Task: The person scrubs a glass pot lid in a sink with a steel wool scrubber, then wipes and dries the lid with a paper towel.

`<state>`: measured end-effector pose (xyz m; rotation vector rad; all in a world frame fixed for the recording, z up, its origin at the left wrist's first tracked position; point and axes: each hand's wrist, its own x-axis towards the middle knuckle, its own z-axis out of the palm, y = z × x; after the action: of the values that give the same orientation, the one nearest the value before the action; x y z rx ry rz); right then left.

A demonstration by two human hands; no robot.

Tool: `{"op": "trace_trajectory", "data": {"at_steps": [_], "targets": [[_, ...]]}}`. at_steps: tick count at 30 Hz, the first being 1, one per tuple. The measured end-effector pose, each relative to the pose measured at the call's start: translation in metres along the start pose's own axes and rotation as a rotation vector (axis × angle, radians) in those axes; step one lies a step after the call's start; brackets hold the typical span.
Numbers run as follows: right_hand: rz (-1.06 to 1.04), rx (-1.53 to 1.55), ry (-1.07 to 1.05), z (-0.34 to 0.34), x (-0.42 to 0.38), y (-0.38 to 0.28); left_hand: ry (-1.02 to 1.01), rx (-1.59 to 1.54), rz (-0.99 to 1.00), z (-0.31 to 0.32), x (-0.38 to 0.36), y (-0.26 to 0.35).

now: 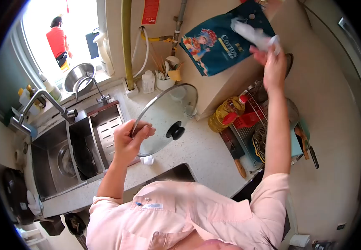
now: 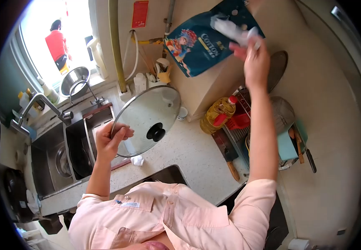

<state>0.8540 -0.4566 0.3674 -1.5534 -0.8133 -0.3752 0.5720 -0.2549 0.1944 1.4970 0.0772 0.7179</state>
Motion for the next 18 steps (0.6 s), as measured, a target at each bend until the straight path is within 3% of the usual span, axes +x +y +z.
{"op": "trace_trajectory", "data": {"at_steps": [4,7,9,11,13,16,17,18], "targets": [[0.101,0.176,-0.138,0.0,0.061,-0.016,-0.11,-0.065,0.041,0.011,0.023,0.019],[-0.002,0.116,-0.011,-0.016,0.094,-0.023,-0.15,-0.125,0.072,0.018,0.05,0.03],[-0.387,0.529,0.464,-0.037,0.103,-0.042,-0.158,-0.169,0.118,0.024,0.073,0.032],[-0.258,0.539,0.43,-0.055,0.078,-0.05,-0.114,-0.245,0.086,0.029,0.091,0.032],[-0.177,0.314,0.643,-0.063,0.021,-0.064,-0.093,-0.32,0.057,0.033,0.099,0.031],[-0.279,-0.591,0.674,-0.06,-0.08,-0.051,-0.074,-0.375,-0.01,0.034,0.098,0.038],[-0.099,-0.488,0.663,-0.052,-0.114,-0.044,-0.07,-0.387,-0.017,0.038,0.094,0.036],[-0.057,-0.443,0.515,-0.048,-0.147,-0.032,-0.071,-0.399,-0.026,0.046,0.09,0.033]]}}
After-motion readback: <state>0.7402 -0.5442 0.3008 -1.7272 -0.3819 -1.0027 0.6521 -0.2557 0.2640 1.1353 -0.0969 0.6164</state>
